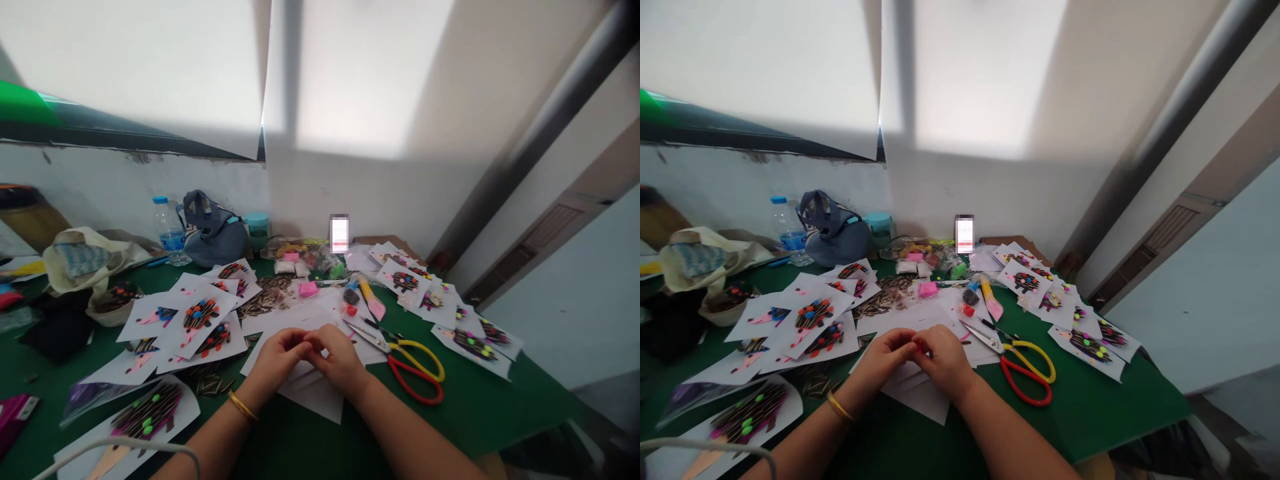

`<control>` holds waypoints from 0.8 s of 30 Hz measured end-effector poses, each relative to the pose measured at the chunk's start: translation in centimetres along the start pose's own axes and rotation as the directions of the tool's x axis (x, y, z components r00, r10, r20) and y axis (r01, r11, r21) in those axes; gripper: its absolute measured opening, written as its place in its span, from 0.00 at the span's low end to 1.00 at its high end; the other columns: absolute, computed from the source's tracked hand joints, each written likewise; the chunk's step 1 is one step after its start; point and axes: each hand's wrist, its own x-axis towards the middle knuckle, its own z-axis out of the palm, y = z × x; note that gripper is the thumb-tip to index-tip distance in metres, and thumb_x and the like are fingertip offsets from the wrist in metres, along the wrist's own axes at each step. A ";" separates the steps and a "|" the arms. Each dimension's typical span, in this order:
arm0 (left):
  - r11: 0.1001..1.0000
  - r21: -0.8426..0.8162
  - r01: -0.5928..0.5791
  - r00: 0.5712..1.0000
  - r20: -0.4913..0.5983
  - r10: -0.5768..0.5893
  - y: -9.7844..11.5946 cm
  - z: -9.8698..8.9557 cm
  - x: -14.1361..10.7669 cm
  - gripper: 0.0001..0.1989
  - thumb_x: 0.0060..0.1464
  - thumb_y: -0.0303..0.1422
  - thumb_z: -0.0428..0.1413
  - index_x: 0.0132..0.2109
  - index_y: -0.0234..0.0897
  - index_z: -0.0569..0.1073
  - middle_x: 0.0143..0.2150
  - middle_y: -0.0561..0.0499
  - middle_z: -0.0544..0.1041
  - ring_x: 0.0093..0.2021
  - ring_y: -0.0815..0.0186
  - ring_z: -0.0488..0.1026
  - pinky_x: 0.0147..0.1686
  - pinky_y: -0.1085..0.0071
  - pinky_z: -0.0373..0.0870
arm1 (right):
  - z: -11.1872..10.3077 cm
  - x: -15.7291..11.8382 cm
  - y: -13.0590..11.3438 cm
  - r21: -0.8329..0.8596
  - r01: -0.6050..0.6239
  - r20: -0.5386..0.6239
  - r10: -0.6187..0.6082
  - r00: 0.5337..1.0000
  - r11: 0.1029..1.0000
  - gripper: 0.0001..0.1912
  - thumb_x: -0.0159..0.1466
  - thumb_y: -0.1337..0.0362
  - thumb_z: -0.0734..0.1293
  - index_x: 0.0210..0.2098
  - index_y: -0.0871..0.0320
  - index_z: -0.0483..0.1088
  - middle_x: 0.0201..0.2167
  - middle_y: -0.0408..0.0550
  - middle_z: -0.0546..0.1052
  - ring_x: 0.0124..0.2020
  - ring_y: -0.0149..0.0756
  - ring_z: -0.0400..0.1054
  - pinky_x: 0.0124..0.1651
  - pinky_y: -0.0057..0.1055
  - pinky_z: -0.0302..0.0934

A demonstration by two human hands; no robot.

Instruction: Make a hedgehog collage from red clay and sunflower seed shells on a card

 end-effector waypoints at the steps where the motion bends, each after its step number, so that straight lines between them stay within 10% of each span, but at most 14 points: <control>1: 1.000 0.006 0.002 1.000 0.022 -0.002 -0.1 0.1 -0.1 0.16 0.43 0.40 0.66 0.38 0.35 0.79 0.36 0.46 0.81 0.35 0.60 0.76 0.36 0.67 0.70 | 0.0 0.0 0.0 0.009 0.012 0.012 -0.012 1.000 1.000 0.12 0.65 0.54 0.66 0.43 0.54 0.72 0.31 0.45 0.75 0.34 0.36 0.68 0.39 0.32 0.61; 5: 0.999 0.001 0.036 0.997 -0.073 -0.036 -0.2 0.1 -0.1 0.14 0.45 0.40 0.65 0.37 0.35 0.80 0.31 0.47 0.81 0.30 0.63 0.75 0.33 0.68 0.70 | -1.4 0.5 1.9 -0.026 -0.013 -0.071 0.012 0.997 1.000 0.18 0.63 0.53 0.68 0.48 0.55 0.69 0.33 0.46 0.75 0.36 0.39 0.68 0.42 0.35 0.62; 9: 0.999 0.003 0.042 0.983 -0.176 -0.041 0.1 0.0 -0.1 0.14 0.42 0.39 0.66 0.36 0.36 0.81 0.29 0.49 0.80 0.29 0.64 0.74 0.30 0.69 0.70 | -4.8 2.0 5.0 -0.361 -0.291 -0.288 0.191 0.938 0.886 0.08 0.64 0.58 0.65 0.34 0.56 0.70 0.31 0.48 0.72 0.35 0.41 0.65 0.40 0.36 0.58; 16: 0.999 0.054 0.007 0.985 -0.174 0.002 0.2 0.0 0.0 0.18 0.42 0.40 0.66 0.41 0.35 0.80 0.40 0.45 0.81 0.40 0.59 0.76 0.39 0.66 0.73 | -5.6 3.0 6.5 -0.696 -0.382 -0.205 0.341 0.917 0.608 0.11 0.62 0.56 0.67 0.29 0.56 0.70 0.34 0.51 0.72 0.40 0.44 0.65 0.41 0.37 0.53; 24: 0.999 0.021 0.040 0.979 -0.200 -0.035 0.0 -0.2 0.1 0.18 0.42 0.40 0.65 0.38 0.34 0.75 0.27 0.53 0.76 0.29 0.66 0.73 0.31 0.70 0.69 | -6.1 2.5 6.2 -0.641 -0.400 -0.178 0.380 0.908 0.655 0.07 0.63 0.60 0.66 0.35 0.56 0.72 0.35 0.51 0.74 0.42 0.46 0.67 0.43 0.39 0.56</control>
